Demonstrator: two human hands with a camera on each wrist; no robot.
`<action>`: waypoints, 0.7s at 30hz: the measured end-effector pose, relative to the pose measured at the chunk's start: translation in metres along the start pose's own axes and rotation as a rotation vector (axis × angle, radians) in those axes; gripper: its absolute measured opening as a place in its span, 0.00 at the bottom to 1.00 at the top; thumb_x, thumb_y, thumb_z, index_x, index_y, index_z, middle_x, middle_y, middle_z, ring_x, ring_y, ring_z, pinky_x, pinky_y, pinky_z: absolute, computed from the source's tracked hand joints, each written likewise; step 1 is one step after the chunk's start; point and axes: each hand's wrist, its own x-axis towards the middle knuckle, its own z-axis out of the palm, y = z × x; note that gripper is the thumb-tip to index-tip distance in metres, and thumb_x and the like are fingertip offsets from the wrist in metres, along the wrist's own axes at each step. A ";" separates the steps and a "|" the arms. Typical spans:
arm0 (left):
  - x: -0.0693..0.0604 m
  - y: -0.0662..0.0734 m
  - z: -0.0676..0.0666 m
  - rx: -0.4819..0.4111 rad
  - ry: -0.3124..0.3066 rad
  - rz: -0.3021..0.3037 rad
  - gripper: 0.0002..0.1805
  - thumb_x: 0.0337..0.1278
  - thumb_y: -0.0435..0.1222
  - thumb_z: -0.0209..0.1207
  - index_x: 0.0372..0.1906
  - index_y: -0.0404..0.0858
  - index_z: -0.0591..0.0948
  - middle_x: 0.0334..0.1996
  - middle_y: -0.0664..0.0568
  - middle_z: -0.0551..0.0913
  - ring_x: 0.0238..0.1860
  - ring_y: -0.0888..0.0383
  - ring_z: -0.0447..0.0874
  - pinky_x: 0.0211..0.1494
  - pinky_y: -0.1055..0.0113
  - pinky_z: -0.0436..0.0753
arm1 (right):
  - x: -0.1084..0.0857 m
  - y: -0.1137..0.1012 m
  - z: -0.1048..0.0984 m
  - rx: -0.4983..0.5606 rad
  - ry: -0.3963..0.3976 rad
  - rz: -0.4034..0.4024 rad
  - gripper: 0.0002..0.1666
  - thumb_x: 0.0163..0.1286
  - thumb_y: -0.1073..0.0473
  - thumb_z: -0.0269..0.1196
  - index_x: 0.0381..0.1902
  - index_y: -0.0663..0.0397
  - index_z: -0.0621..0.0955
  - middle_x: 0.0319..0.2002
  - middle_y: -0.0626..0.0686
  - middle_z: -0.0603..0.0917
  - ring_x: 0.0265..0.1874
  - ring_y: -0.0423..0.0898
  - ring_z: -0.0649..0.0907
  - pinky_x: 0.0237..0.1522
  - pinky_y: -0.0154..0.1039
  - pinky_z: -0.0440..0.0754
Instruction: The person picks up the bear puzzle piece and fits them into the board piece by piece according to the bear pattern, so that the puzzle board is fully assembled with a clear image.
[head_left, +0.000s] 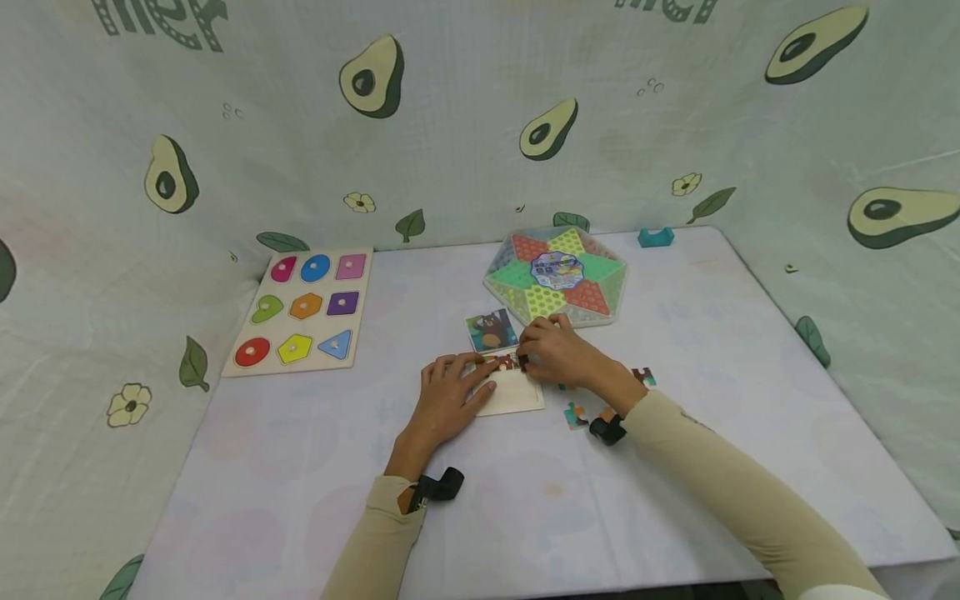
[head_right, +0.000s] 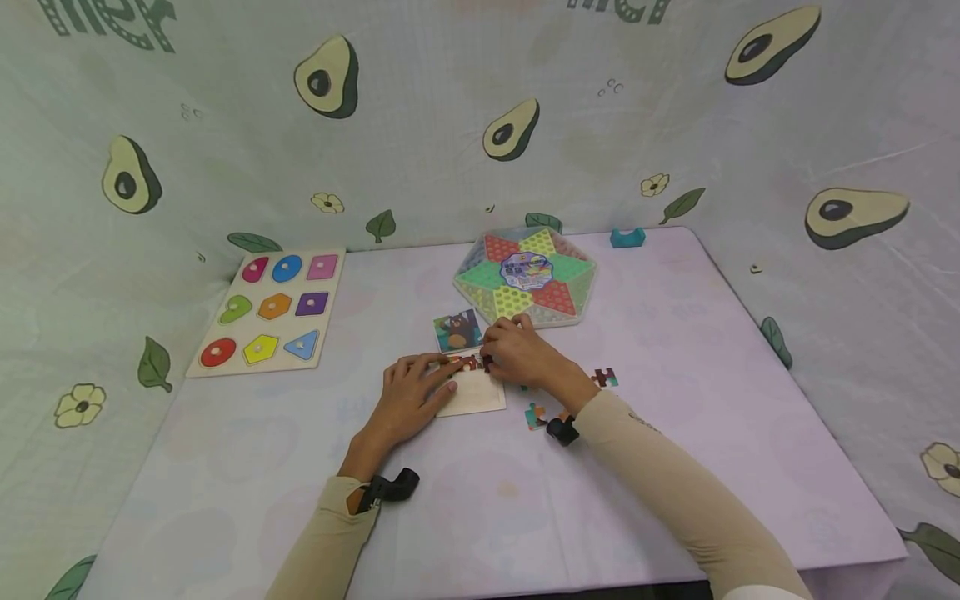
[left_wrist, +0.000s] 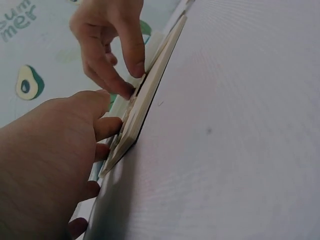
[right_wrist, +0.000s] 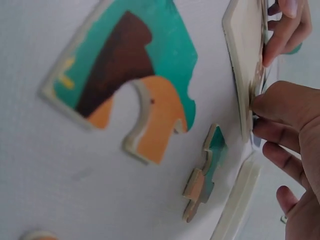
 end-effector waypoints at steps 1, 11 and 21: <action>0.000 0.000 0.000 0.006 0.000 0.002 0.27 0.76 0.57 0.42 0.74 0.59 0.69 0.69 0.55 0.67 0.65 0.49 0.62 0.65 0.43 0.58 | 0.000 -0.001 0.000 0.013 -0.003 0.005 0.09 0.64 0.57 0.72 0.42 0.49 0.89 0.47 0.51 0.84 0.52 0.52 0.77 0.52 0.57 0.65; 0.002 0.004 0.001 0.039 0.019 -0.008 0.27 0.77 0.58 0.40 0.72 0.58 0.71 0.68 0.57 0.70 0.65 0.48 0.63 0.64 0.43 0.60 | 0.000 -0.009 -0.004 0.070 -0.029 0.052 0.08 0.66 0.58 0.71 0.43 0.50 0.91 0.47 0.51 0.84 0.52 0.52 0.78 0.53 0.58 0.65; 0.006 0.024 0.009 0.148 0.011 -0.100 0.37 0.66 0.72 0.34 0.76 0.66 0.63 0.67 0.54 0.68 0.64 0.45 0.60 0.65 0.41 0.57 | -0.016 -0.005 -0.017 0.128 -0.023 0.132 0.10 0.69 0.62 0.66 0.47 0.52 0.88 0.49 0.52 0.85 0.54 0.53 0.77 0.56 0.61 0.66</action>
